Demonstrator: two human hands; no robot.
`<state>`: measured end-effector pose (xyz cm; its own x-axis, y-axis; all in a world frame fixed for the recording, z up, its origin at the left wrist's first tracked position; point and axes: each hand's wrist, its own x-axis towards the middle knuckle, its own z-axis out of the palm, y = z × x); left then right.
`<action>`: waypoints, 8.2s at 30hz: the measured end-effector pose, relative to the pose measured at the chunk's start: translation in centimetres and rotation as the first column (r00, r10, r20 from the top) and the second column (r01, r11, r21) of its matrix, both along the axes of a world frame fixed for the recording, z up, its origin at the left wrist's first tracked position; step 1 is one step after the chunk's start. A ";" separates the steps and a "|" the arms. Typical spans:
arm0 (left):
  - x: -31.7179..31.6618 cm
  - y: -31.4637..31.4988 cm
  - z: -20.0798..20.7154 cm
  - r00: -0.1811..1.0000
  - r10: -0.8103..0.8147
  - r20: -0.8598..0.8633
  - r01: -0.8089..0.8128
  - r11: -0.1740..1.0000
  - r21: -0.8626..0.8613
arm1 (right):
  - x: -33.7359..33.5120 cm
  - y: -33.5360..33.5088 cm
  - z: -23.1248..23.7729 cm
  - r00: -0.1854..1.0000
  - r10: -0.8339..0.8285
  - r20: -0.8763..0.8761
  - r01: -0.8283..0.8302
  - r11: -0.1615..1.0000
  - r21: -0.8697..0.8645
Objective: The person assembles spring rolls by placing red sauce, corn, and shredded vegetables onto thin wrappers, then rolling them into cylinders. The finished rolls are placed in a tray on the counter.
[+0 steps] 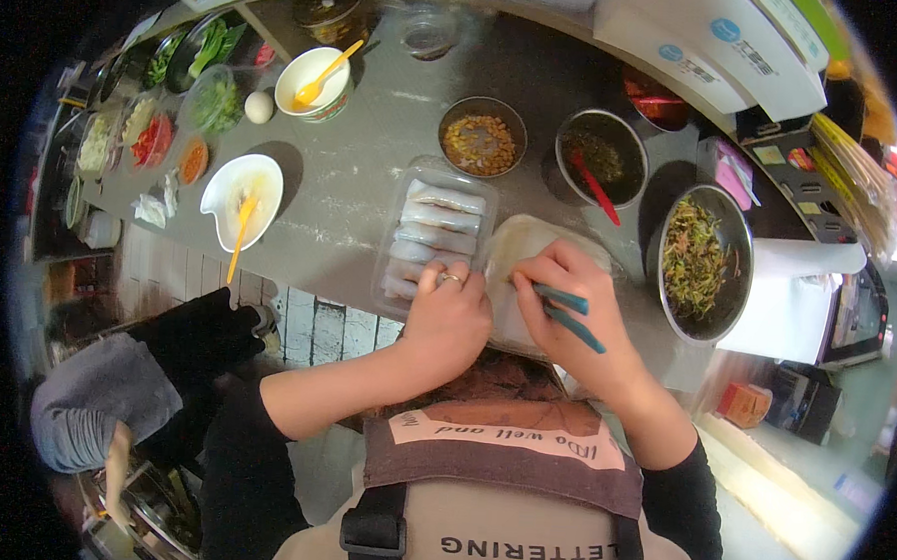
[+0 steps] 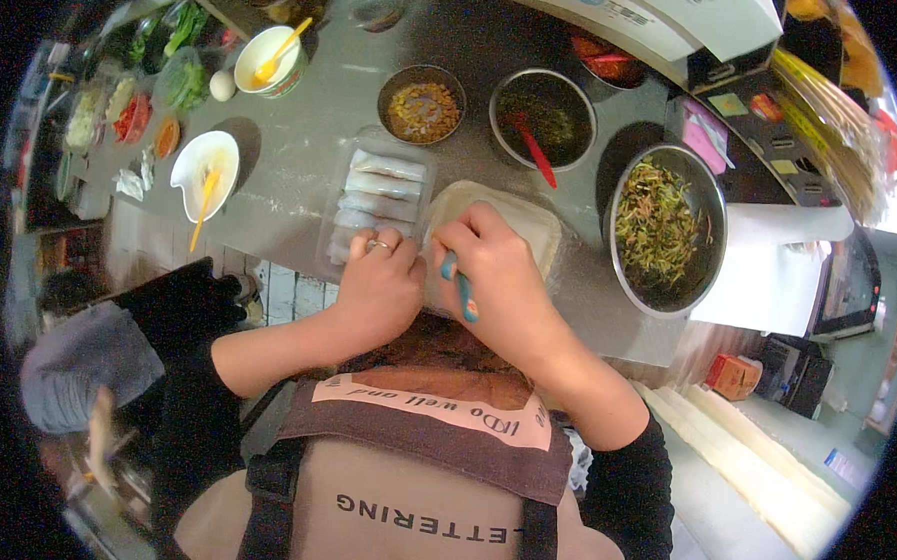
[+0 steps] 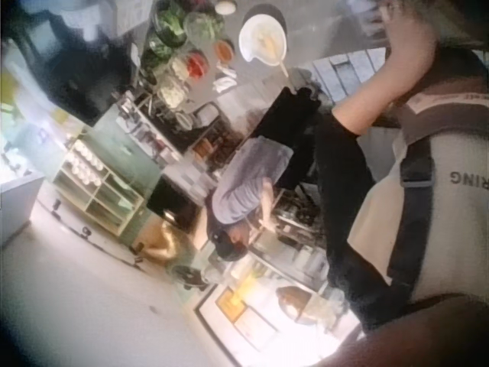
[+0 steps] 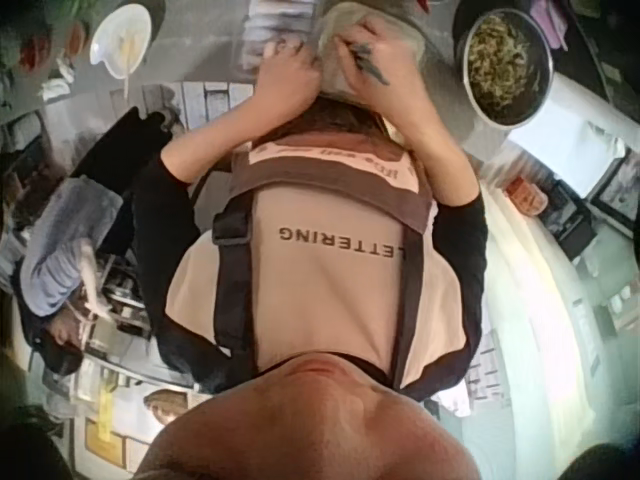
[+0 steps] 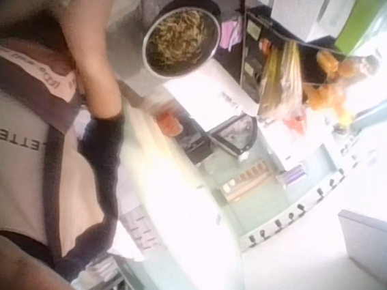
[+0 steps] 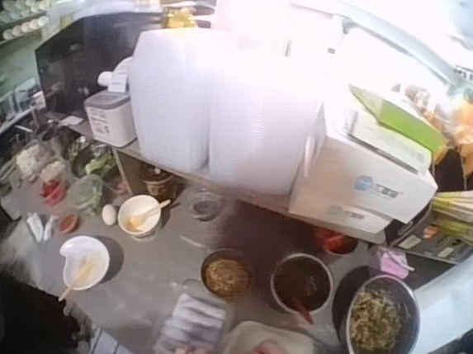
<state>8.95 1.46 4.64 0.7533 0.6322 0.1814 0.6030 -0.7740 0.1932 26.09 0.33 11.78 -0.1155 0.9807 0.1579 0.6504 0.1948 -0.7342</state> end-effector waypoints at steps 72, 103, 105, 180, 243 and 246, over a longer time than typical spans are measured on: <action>2.7 0.6 0.4 0.896 -0.150 0.417 0.240 0.956 -0.171 | 2.2 -9.1 -6.3 0.936 -0.238 0.259 0.200 0.966 0.163; 6.0 5.4 1.9 0.966 0.043 0.255 0.093 0.862 -0.499 | 5.5 -3.0 -4.8 0.912 -0.343 0.226 0.348 0.937 0.017; 6.3 6.0 1.9 0.976 -0.075 0.206 0.135 0.945 -0.297 | 5.6 -2.6 -4.8 0.930 -0.316 0.190 0.316 0.948 0.029; 1.9 0.5 3.5 0.414 0.902 0.122 0.746 -0.260 -0.613 | 3.1 -1.5 -4.5 0.383 -0.360 -0.850 -0.378 0.779 -0.500; 2.5 1.9 0.4 0.532 0.721 0.444 0.109 0.462 -0.880 | 10.3 3.2 -4.3 0.159 -0.582 -0.797 0.434 0.767 -0.473; 2.1 1.9 -0.2 0.520 0.716 0.466 0.109 0.485 -0.868 | 10.3 1.1 -2.9 0.097 -0.541 -0.835 0.412 0.786 -0.461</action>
